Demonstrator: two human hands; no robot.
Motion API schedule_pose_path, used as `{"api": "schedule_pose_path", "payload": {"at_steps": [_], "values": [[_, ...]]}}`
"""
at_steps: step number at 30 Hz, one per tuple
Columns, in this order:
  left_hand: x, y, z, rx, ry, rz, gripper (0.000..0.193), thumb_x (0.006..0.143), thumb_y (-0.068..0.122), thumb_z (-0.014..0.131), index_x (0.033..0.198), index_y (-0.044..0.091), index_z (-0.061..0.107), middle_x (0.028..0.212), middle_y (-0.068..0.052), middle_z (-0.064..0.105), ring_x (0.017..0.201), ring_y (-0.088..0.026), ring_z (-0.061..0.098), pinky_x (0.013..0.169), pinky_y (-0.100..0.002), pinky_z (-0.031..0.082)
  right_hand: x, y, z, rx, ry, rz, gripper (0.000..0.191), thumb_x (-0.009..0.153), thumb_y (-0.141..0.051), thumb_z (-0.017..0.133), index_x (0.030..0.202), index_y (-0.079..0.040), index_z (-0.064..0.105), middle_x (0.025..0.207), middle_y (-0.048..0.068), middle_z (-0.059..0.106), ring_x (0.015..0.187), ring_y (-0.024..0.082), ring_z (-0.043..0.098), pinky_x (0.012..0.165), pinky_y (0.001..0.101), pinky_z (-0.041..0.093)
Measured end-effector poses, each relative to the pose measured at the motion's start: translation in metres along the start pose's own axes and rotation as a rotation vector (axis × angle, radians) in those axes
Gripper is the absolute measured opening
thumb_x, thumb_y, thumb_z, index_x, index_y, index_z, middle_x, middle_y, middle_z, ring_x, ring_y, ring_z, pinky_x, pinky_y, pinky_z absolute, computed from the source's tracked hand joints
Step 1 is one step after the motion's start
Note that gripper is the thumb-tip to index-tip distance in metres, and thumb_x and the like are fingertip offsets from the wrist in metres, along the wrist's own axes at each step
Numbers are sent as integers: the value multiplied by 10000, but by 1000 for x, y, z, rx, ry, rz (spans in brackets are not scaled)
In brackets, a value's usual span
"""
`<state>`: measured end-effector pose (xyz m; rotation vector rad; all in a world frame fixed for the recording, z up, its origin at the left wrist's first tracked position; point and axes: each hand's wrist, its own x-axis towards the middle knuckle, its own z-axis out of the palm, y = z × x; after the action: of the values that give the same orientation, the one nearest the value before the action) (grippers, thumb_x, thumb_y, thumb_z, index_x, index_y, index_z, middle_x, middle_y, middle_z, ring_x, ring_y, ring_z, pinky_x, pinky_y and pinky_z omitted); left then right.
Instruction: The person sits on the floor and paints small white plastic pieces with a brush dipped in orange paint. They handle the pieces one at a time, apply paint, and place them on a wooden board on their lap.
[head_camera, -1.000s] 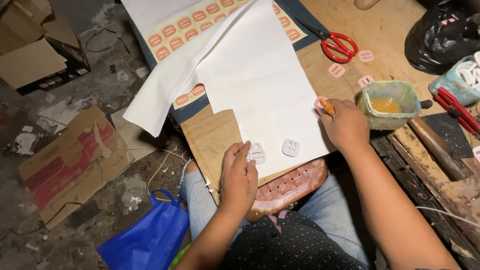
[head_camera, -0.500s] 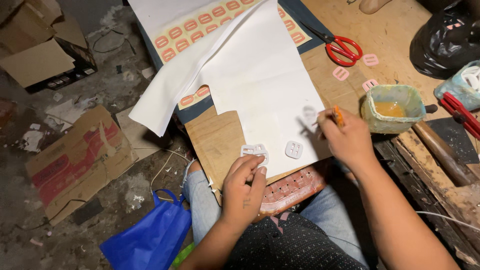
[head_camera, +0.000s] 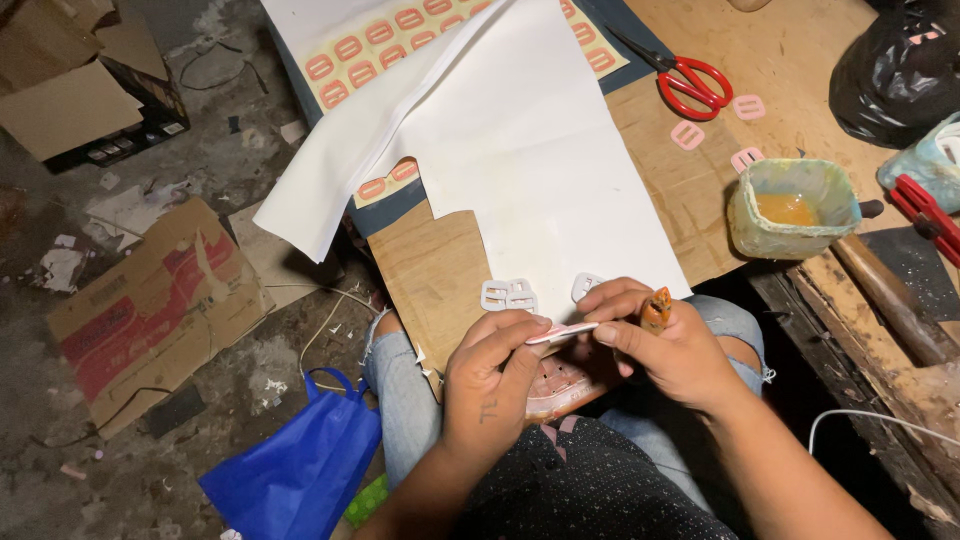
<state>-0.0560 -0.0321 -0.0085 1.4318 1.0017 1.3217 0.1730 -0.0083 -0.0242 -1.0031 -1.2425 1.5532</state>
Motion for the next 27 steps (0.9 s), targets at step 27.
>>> {"api": "schedule_pose_path", "payload": {"at_steps": [27], "values": [[4, -25, 13, -199, 124, -294, 268, 958, 34, 610, 1222, 7, 582, 1022, -104, 714, 893, -125, 675, 780, -249, 563, -12, 9, 24, -240, 377, -99, 315, 906, -63, 700, 1208, 16, 655, 994, 65, 750, 786, 73, 671, 629, 212, 521]]}}
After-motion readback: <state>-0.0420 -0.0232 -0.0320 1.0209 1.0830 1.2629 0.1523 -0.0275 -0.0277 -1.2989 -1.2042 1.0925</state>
